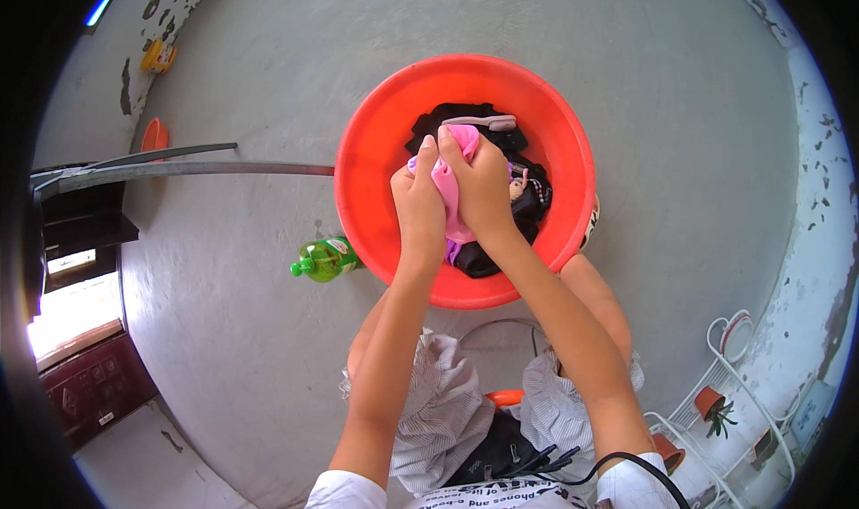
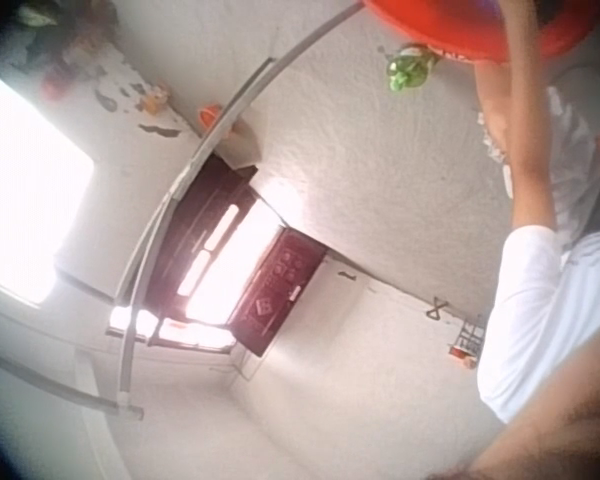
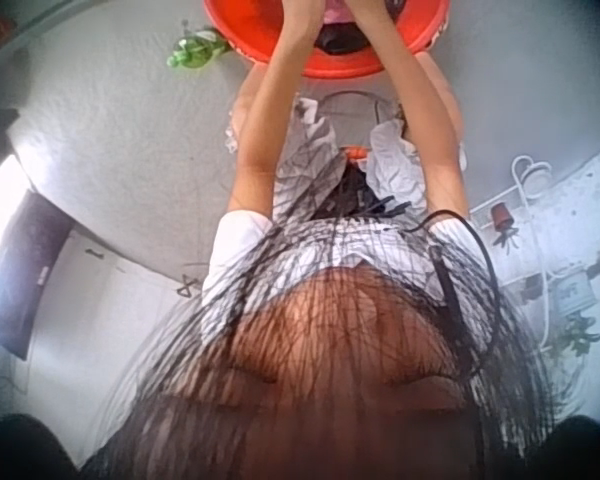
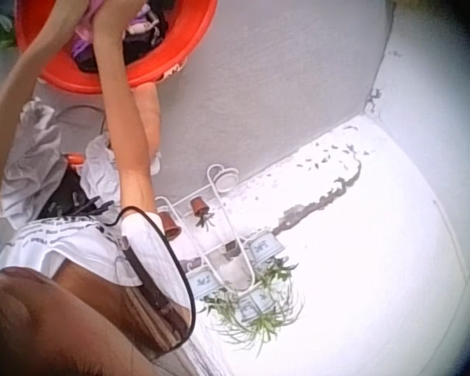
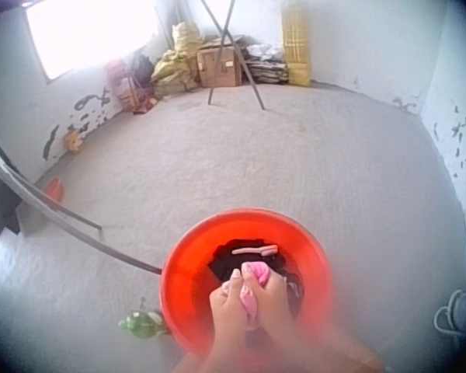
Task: The person hand-washes laundry by scrubbing and rubbing a garment by hand over a basin of water.
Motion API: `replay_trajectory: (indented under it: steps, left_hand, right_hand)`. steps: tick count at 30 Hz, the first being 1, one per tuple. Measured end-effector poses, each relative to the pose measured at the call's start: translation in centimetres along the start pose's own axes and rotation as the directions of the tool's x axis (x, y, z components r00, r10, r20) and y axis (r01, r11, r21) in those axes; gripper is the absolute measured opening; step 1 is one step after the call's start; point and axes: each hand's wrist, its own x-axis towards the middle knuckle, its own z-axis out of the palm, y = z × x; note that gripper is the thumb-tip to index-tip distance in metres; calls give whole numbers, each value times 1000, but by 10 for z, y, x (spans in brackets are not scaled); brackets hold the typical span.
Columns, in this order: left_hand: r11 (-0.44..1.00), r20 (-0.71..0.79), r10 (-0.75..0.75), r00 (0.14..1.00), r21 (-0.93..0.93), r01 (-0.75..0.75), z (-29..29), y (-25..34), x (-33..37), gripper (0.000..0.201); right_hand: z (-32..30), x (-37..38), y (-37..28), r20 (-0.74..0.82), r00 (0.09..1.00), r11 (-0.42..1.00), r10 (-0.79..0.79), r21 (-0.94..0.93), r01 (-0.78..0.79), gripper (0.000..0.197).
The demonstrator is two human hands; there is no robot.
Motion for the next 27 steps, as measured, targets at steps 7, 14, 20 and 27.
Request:
replay_trajectory:
  steps: [7,14,20,27]
  left_hand:
    - [999,51,25,998,-26,-24,-7,7,6,35]
    - [998,9,25,1000,-50,-24,-15,15,12,33]
    - [1000,40,24,999,-7,-24,-1,6,2,38]
    - [1000,39,28,999,5,-28,0,7,0,42]
  right_hand:
    - [6,-8,-8,-9,999,999,-40,33,40,27]
    - [13,-21,-13,30,995,990,-93,-103,95,27]
    - [1,-4,-6,-9,999,998,-48,-30,47,28]
    - [0,0,-5,-13,1000,1000,-20,22,21,27]
